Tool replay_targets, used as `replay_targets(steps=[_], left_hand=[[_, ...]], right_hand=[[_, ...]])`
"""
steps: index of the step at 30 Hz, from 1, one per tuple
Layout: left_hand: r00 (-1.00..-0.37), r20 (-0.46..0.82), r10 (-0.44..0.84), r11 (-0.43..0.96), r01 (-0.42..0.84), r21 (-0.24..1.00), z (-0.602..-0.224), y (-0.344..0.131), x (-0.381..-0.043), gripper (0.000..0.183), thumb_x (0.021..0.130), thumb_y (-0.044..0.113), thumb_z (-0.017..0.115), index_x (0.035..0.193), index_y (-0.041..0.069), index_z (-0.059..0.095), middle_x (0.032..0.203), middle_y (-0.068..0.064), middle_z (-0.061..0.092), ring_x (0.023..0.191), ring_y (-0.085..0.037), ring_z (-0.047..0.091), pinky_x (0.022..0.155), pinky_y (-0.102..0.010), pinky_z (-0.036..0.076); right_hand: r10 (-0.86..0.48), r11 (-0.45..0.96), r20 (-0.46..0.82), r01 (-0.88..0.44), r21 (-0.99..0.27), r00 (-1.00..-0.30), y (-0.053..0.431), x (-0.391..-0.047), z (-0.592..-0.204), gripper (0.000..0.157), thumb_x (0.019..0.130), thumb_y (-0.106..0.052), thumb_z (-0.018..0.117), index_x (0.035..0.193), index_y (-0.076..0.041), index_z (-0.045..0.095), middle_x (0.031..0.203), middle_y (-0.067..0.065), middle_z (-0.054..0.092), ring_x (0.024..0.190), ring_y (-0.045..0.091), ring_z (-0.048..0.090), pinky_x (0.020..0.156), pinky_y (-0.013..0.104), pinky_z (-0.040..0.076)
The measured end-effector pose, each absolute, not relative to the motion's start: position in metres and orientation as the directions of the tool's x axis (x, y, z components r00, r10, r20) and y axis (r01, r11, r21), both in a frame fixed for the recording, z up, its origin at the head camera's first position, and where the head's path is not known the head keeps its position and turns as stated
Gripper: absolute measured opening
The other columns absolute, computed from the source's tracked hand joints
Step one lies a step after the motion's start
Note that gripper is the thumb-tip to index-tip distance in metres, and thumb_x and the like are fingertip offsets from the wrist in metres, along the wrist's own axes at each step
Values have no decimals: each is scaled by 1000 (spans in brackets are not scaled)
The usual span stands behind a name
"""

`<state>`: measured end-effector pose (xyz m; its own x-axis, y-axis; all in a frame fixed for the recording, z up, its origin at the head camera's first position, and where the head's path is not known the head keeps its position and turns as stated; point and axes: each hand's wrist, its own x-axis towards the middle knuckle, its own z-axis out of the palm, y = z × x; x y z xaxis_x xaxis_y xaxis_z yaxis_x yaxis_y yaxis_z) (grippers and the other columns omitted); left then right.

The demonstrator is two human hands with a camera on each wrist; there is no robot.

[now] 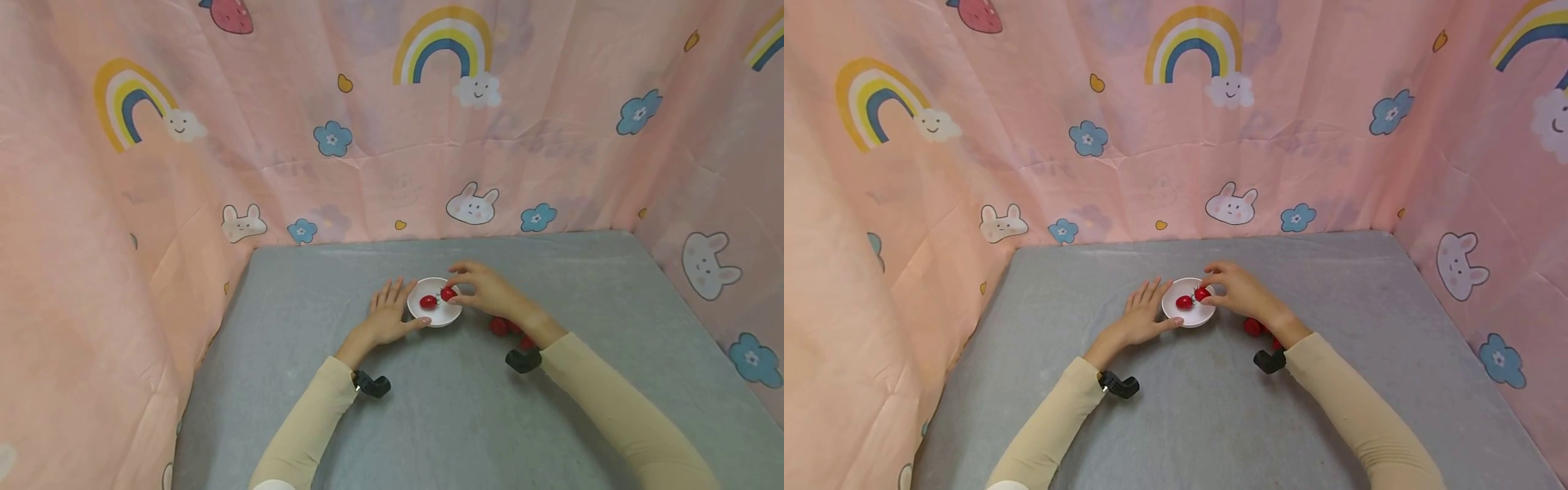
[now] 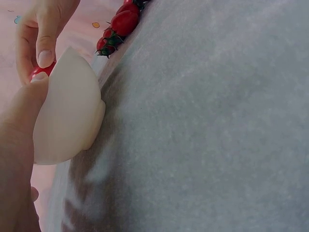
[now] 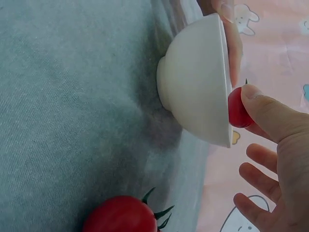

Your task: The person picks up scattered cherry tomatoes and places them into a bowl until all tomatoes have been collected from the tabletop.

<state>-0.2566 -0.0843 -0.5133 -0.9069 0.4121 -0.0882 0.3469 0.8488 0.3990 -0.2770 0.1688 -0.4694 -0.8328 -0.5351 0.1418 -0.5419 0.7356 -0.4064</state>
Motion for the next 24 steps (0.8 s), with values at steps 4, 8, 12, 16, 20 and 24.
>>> replay_targets(steps=[4,8,12,16,20,24], left_hand=[[-906,-99,411,852,344,395,-513,-85,-257,92,82,77,41,152,33,2,162,-6,2,149,-33,-1,117,-57,7],[-906,-98,412,853,345,392,-515,-85,-258,92,82,77,41,152,32,2,162,-6,2,149,-34,-1,117,-57,7],[-905,-91,415,851,350,391,-516,-85,-258,93,81,78,40,153,31,3,162,-7,2,149,-34,0,117,-58,8],[-906,-87,415,850,351,394,-516,-85,-258,94,81,79,40,153,30,4,162,-7,2,149,-34,0,117,-58,8],[-907,-90,412,850,347,396,-516,-85,-258,93,81,78,40,152,31,3,162,-6,2,149,-34,0,117,-58,8],[-907,-84,414,849,350,396,-516,-86,-258,93,81,77,42,152,32,3,162,-7,3,149,-34,1,116,-59,8]], right_hand=[[-534,737,129,-535,-413,-836,167,-277,-471,36,81,-41,72,112,-22,69,136,8,52,130,31,45,104,56,39],[-532,738,116,-527,-422,-839,165,-276,-473,36,81,-41,72,111,-22,69,135,8,53,129,30,45,105,55,39],[-537,739,111,-530,-417,-836,164,-277,-478,35,80,-41,73,110,-22,70,134,8,53,127,30,47,104,54,40],[-541,741,106,-533,-408,-834,163,-277,-482,35,80,-40,73,109,-21,70,134,9,54,126,30,48,103,53,41],[-542,737,100,-530,-419,-834,162,-276,-482,33,80,-39,73,108,-21,71,134,9,54,126,30,48,103,53,42],[-543,730,104,-529,-432,-834,162,-275,-482,33,80,-39,74,107,-21,70,134,8,53,126,30,48,103,53,42]])
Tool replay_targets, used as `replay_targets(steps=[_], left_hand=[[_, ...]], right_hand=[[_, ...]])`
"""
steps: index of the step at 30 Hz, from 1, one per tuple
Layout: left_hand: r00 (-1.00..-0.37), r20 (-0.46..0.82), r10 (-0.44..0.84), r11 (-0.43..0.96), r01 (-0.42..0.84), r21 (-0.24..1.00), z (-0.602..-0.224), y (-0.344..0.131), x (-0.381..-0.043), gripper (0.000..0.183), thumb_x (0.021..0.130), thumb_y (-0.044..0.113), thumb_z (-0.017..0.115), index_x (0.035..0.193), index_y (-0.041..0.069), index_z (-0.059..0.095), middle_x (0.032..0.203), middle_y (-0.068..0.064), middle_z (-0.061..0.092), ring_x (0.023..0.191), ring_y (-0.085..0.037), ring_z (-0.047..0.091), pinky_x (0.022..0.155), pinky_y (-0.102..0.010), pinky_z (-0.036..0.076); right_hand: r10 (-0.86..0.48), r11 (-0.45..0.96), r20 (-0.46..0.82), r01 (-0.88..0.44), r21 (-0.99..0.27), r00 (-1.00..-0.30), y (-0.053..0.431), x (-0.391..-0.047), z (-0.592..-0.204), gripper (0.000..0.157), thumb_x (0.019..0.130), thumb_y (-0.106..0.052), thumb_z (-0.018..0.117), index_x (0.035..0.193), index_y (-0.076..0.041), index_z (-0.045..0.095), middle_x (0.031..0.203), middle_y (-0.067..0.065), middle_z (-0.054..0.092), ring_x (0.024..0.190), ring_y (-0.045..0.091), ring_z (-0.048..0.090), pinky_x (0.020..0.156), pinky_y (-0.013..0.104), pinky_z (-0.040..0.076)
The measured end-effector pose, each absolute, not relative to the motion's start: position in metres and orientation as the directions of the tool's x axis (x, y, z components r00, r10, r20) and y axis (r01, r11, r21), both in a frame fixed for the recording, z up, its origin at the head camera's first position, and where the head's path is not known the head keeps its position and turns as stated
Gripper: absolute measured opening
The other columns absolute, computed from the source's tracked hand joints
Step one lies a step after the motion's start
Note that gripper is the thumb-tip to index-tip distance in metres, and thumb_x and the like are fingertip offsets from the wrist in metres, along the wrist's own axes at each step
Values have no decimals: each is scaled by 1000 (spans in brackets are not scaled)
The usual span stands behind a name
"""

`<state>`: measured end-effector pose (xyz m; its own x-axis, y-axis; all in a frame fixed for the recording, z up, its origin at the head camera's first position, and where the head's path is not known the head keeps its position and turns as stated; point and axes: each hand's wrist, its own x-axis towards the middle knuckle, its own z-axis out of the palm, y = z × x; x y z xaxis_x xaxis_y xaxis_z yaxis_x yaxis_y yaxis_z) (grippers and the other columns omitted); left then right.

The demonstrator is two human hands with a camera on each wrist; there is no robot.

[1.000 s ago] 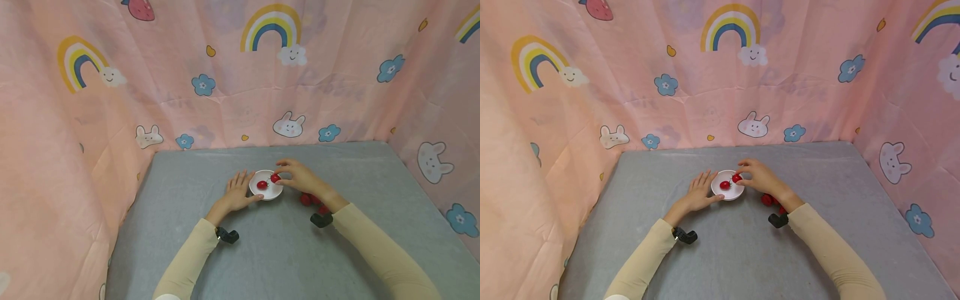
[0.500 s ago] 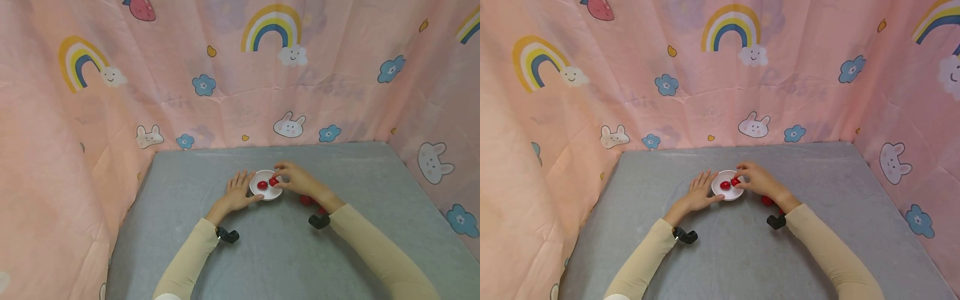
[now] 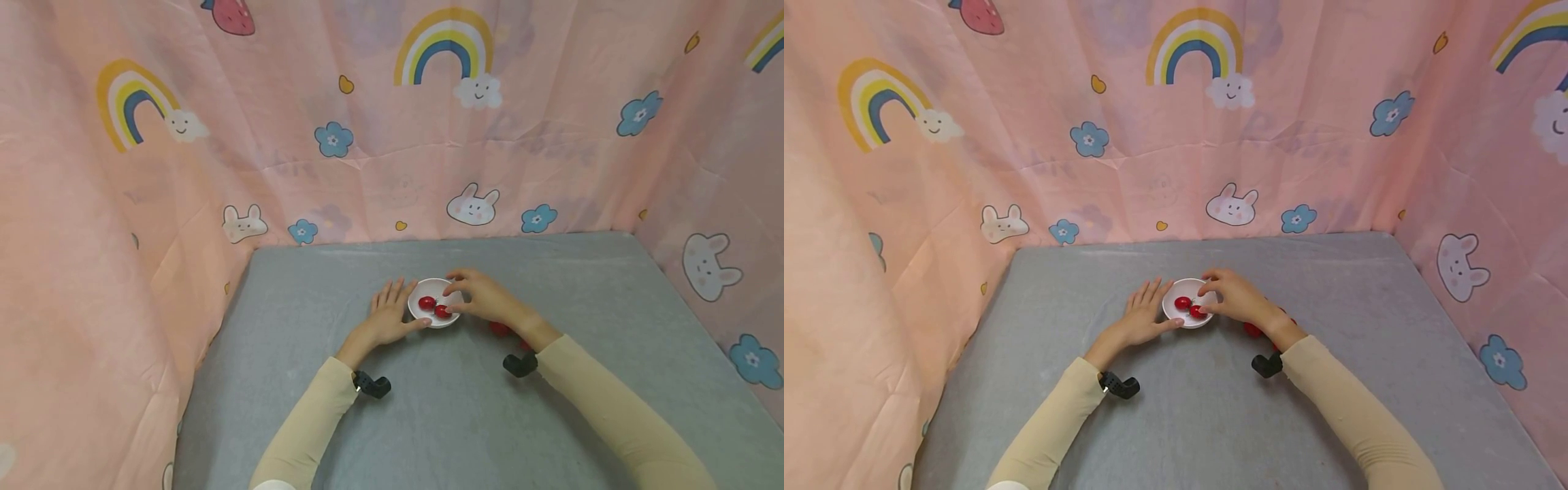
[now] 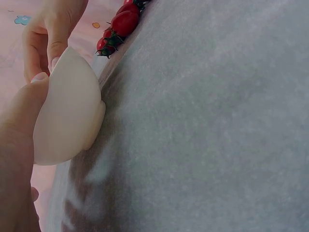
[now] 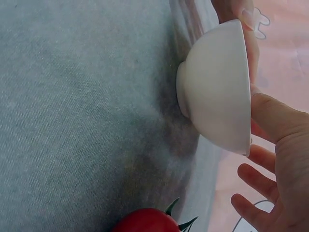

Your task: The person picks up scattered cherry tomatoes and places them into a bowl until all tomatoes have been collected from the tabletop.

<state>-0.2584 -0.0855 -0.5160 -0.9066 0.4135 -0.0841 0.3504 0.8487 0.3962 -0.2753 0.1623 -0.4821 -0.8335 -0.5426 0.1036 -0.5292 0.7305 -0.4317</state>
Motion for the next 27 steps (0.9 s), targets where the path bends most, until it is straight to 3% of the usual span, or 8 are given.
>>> replay_targets(steps=[15,27], left_hand=[[-909,-79,410,851,350,392,-518,-85,-259,92,81,77,41,152,34,2,162,-6,2,149,-33,1,117,-56,8],[-909,-67,412,845,353,402,-519,-84,-259,92,82,74,45,152,31,4,162,-6,4,149,-33,1,117,-56,7]], right_hand=[[-530,727,137,-532,-435,-837,173,-276,-479,36,80,-39,73,110,-20,70,136,8,53,128,30,46,103,54,42],[-479,722,154,-488,-491,-864,208,-276,-476,39,81,-39,72,113,-17,68,139,10,48,130,32,42,104,56,37]])
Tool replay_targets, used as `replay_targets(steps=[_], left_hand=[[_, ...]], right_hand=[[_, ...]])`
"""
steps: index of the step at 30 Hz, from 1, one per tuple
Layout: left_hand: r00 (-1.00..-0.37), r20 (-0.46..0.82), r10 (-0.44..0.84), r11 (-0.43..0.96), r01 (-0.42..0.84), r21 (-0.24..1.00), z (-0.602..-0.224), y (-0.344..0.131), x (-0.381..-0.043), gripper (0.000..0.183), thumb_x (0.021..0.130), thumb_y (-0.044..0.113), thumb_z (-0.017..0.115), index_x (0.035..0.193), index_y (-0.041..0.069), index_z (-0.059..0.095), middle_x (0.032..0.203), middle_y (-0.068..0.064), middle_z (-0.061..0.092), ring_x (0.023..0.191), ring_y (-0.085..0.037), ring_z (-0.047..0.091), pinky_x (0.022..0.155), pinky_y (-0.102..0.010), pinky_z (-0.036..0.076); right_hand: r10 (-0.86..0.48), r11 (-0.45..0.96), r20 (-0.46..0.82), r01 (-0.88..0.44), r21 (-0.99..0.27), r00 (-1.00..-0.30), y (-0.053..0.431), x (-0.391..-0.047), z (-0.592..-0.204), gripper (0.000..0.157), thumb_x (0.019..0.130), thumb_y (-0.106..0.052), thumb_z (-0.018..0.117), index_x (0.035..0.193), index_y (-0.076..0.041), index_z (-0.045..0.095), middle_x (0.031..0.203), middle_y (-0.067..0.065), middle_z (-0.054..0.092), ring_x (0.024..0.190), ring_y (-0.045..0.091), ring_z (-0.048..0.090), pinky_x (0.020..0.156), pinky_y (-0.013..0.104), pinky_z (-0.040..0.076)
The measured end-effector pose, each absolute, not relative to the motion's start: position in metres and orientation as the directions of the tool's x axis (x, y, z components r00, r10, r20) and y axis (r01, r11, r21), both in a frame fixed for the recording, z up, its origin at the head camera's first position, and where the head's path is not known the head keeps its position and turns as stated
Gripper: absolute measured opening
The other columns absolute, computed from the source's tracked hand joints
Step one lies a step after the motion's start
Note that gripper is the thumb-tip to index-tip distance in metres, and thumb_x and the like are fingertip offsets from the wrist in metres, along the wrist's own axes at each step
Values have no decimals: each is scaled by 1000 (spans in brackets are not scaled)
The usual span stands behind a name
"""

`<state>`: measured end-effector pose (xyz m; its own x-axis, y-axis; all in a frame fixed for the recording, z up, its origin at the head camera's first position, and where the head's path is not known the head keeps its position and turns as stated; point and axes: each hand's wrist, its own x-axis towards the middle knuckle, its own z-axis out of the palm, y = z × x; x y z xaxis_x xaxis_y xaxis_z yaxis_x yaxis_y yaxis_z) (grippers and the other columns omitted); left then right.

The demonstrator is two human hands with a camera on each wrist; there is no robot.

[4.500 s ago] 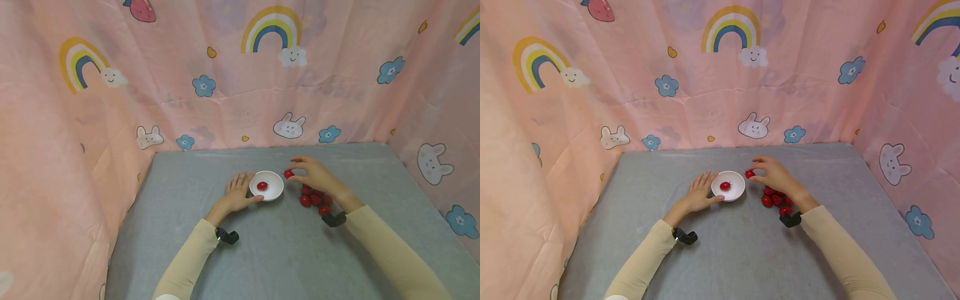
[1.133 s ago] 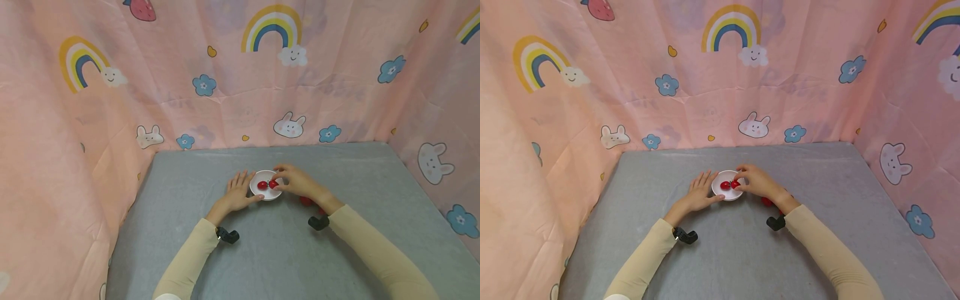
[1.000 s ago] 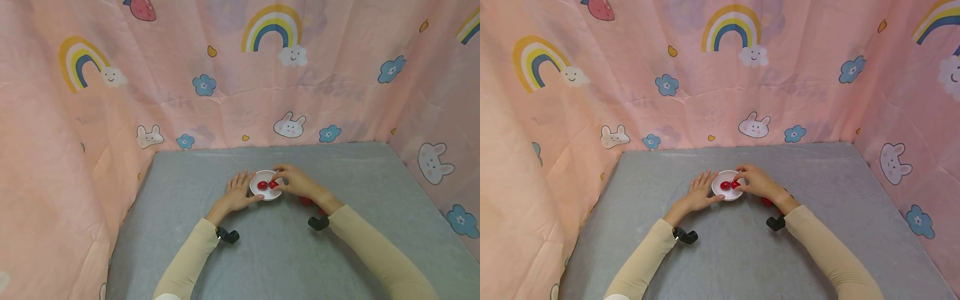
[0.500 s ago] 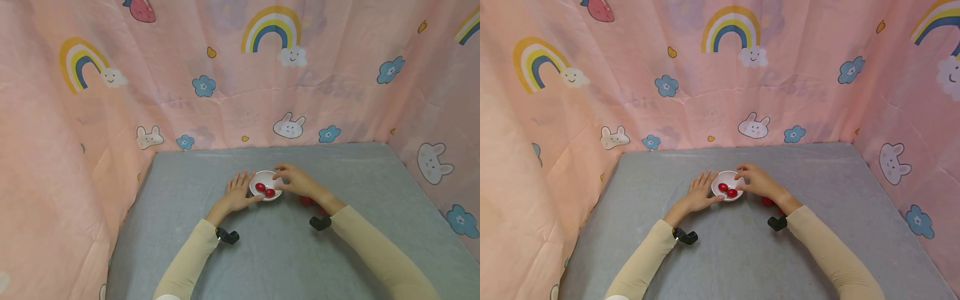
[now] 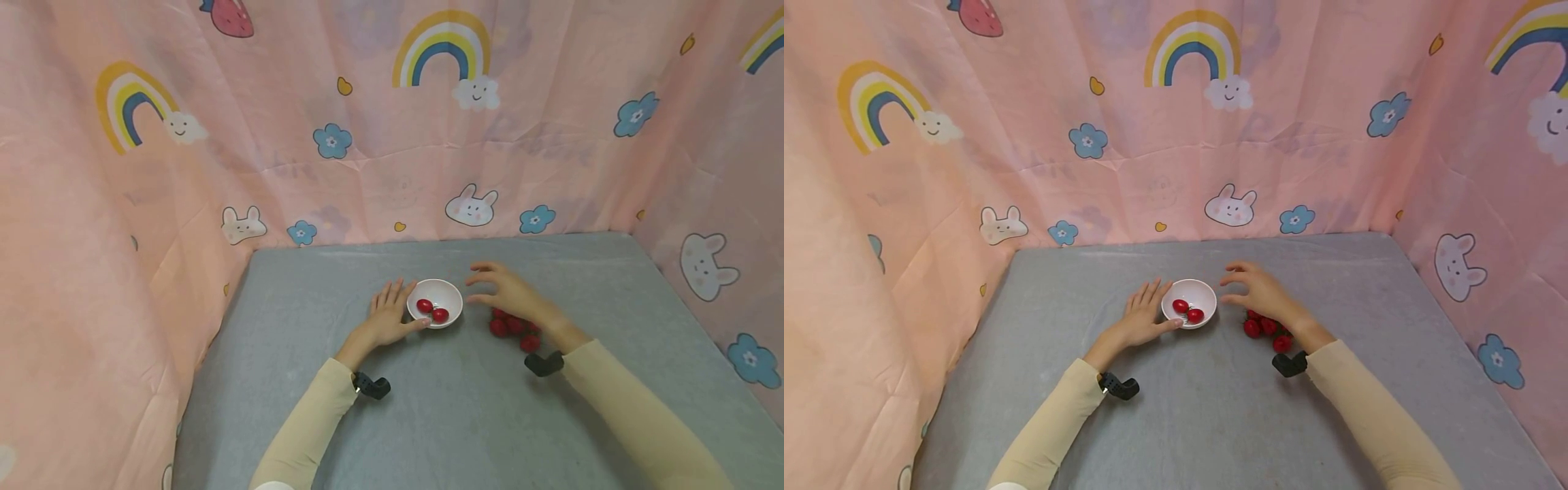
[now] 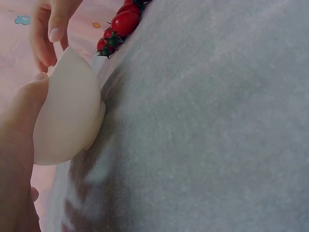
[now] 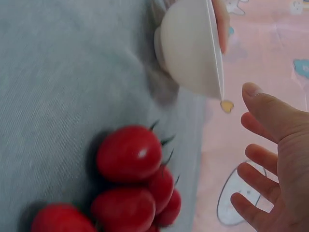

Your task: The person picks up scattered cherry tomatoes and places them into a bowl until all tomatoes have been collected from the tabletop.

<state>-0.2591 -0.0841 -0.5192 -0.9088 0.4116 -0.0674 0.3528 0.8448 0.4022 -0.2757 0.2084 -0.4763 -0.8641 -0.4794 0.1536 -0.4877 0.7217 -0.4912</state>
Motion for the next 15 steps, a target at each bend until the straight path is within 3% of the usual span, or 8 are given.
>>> replay_targets(steps=[6,15], left_hand=[[-909,-62,412,844,354,404,-519,-84,-258,92,82,75,45,152,32,5,162,-6,4,149,-34,1,116,-56,8],[-908,-67,413,842,353,407,-518,-84,-257,92,82,74,45,152,31,4,161,-8,5,149,-34,2,116,-58,8]], right_hand=[[-431,742,137,-437,-508,-892,230,-273,-480,43,82,-44,69,115,-16,67,141,10,47,132,32,40,105,57,36],[-395,772,128,-405,-491,-909,253,-272,-494,37,83,-34,71,112,-11,68,135,16,50,128,36,42,105,60,33]])
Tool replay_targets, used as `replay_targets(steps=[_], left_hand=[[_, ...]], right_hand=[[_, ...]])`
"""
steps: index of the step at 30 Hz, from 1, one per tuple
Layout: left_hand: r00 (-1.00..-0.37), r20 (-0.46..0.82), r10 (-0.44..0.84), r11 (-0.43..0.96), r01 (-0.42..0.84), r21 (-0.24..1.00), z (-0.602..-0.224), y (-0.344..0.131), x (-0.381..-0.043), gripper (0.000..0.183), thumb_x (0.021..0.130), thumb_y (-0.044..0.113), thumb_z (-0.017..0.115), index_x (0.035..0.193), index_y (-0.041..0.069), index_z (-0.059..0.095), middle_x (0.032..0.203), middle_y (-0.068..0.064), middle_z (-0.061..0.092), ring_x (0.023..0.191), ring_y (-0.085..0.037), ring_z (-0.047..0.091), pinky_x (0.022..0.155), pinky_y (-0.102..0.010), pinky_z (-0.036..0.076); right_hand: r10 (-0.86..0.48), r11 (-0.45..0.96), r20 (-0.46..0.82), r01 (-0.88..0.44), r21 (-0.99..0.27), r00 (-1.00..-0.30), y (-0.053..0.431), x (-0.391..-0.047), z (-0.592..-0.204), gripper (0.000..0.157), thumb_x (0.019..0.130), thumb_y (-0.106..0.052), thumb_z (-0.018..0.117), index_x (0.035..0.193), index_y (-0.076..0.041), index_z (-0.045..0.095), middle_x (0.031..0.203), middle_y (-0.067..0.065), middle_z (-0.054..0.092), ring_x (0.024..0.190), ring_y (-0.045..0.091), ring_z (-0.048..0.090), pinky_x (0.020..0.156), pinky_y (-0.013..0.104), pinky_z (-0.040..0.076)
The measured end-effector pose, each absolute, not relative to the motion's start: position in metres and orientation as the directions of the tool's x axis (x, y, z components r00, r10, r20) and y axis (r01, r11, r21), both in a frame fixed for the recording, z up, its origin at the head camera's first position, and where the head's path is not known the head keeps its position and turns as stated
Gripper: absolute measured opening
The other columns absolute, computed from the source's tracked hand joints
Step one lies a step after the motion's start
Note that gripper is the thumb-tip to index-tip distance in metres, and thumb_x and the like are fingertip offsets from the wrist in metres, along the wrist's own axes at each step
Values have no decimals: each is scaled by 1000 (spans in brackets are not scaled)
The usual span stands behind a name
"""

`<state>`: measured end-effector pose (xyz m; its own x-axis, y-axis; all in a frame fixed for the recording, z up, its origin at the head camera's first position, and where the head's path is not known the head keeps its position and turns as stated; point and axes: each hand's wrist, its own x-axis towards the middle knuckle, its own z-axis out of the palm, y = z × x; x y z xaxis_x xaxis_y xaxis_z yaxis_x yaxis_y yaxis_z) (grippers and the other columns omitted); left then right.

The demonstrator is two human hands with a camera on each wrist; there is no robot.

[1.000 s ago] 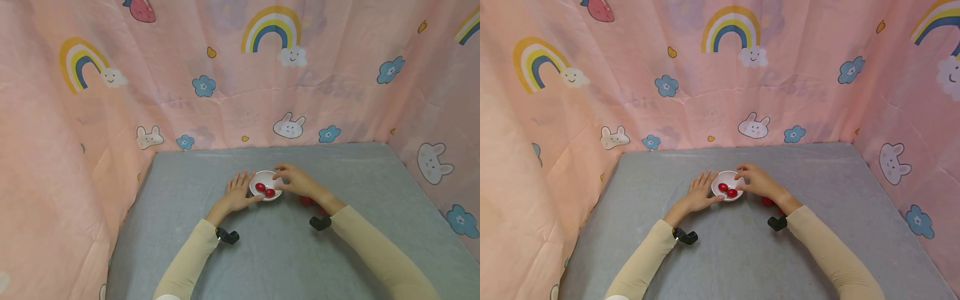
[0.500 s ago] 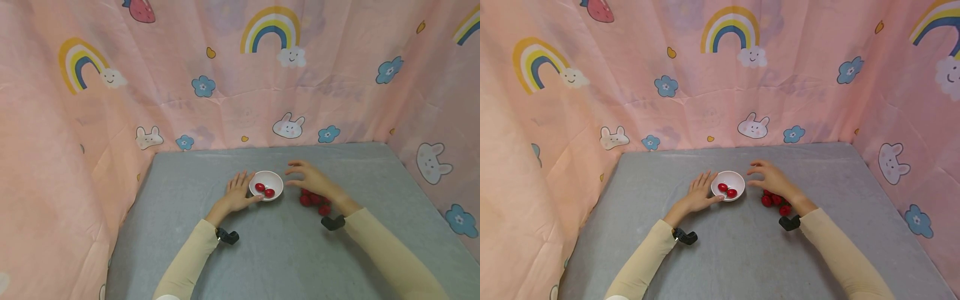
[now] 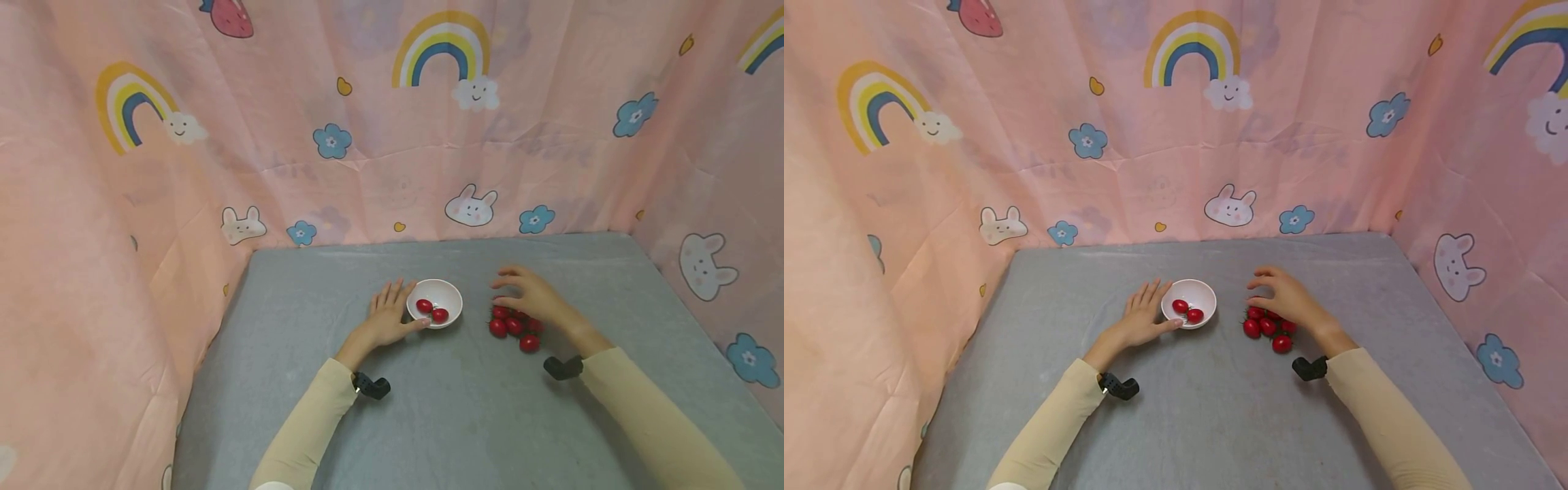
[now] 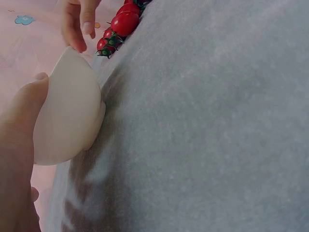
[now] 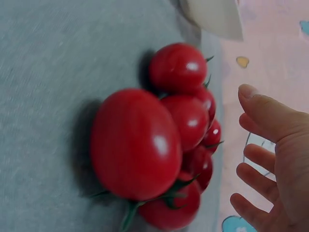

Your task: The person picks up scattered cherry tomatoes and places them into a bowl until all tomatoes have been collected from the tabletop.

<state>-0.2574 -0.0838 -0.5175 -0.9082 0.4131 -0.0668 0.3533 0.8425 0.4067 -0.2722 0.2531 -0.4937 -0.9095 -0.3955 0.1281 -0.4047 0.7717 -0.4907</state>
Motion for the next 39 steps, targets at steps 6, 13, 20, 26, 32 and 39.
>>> replay_targets(steps=[6,13,20,26,32,39], left_hand=[[-909,-71,410,844,349,407,-518,-84,-258,92,81,75,44,152,33,4,162,-8,5,149,-33,1,117,-57,8],[-910,-69,409,841,347,416,-518,-84,-259,93,82,74,45,153,30,6,161,-8,5,149,-34,1,116,-57,8],[-908,-68,413,843,353,407,-518,-84,-259,92,82,75,44,152,31,4,162,-7,5,149,-33,1,116,-55,9],[-909,-72,411,844,350,407,-517,-85,-258,92,82,75,44,152,32,3,162,-7,4,149,-33,1,117,-55,8],[-907,-70,414,840,352,412,-516,-86,-257,92,82,75,44,152,32,3,162,-7,3,149,-34,1,117,-57,8],[-907,-74,415,840,351,414,-516,-85,-257,92,82,75,44,152,32,3,162,-6,2,149,-34,1,117,-56,7]], right_hand=[[-362,785,79,-349,-512,-929,260,-274,-501,36,84,-33,71,112,-11,68,136,15,48,129,37,39,106,61,30],[-351,795,62,-332,-508,-934,269,-279,-512,36,84,-35,70,112,-12,68,134,16,49,127,37,41,106,60,31],[-338,812,19,-302,-500,-941,270,-278,-512,39,85,-37,69,114,-10,67,135,17,49,129,38,39,108,61,29],[-342,819,-4,-295,-493,-940,267,-277,-509,37,86,-33,68,114,-9,67,134,17,50,128,38,40,108,60,29],[-337,821,-7,-291,-491,-941,265,-278,-509,37,86,-33,68,113,-8,67,131,16,51,126,36,42,108,58,31],[-351,817,17,-315,-483,-936,263,-280,-509,38,85,-37,69,109,-8,68,133,18,50,126,38,43,106,60,32]])
